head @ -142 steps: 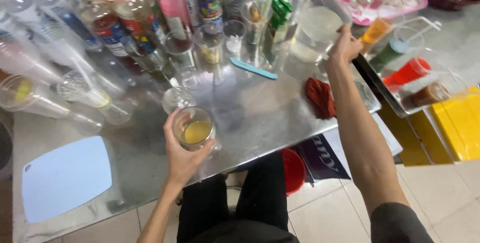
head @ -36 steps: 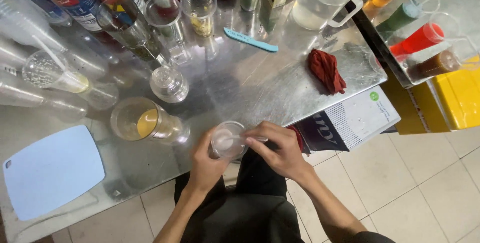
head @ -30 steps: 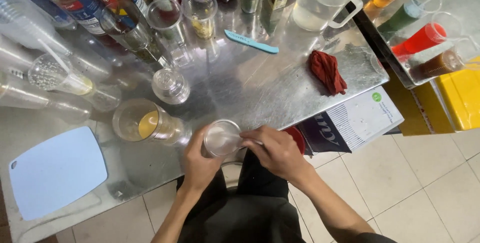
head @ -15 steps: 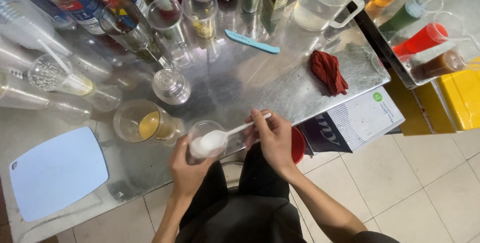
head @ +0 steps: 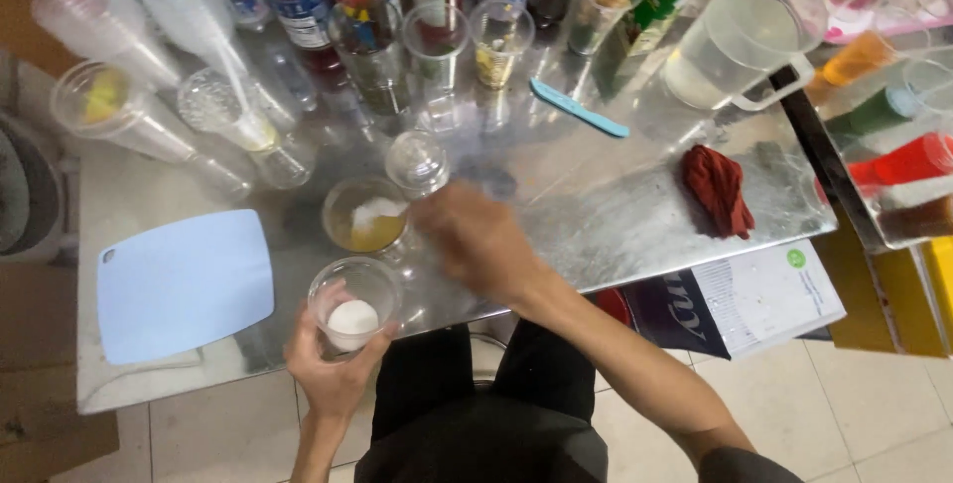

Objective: The person prepares a beverage by pouring liquids into a glass, adding ice, and cutting a lime. They then add the lime to the glass, seal it with a lid, and shake the mixture vigorously.

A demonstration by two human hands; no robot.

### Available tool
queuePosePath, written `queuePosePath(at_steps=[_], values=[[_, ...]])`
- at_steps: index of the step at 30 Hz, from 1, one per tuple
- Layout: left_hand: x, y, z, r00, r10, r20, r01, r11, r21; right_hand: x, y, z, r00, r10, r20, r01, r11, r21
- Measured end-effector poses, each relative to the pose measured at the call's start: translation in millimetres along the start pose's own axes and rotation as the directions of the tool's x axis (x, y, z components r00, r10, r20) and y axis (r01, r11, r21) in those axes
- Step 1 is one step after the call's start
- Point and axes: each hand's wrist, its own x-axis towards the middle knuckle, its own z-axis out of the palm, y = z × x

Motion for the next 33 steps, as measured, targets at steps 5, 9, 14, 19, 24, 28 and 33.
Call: queuePosePath(at_steps=[5, 9, 14, 19, 24, 28, 33], values=[[6, -5, -17, 1.000, 0.011, -0.010, -0.010, 1.000, 0.025, 16, -33, -13, 0.988, -0.156, 0.000, 0.153, 0.965, -0.212], [9, -5, -17, 0.998, -0.046, 0.036, 0.045, 0.998, 0.034, 4, -69, -35, 0.941, -0.109, -0.321, 0.104, 0.994, -0.033], [14, -5, -5, 0.983, 0.150, 0.109, -0.155, 0.987, 0.039, -1, -81, -16, 0.998, 0.052, -0.027, -0.048, 0.989, 0.138], [22, 7, -3, 0.976, 0.182, 0.121, -0.191, 0.979, 0.066, -5, -70, -3, 0.900, 0.435, -0.006, -0.427, 0.886, 0.179], [22, -3, -7, 0.992, 0.098, 0.073, -0.103, 0.993, 0.062, 4, -58, -13, 0.639, 0.766, -0.070, -0.554, 0.521, 0.649], [31, 2, -6, 0.998, 0.067, 0.012, -0.067, 0.998, 0.015, 35, -58, -25, 0.681, 0.705, -0.197, -0.450, 0.616, 0.647], [37, 2, -8, 0.997, 0.054, -0.056, -0.049, 0.995, 0.085, 19, -8, -3, 0.958, 0.063, -0.281, -0.080, 0.996, -0.049]])
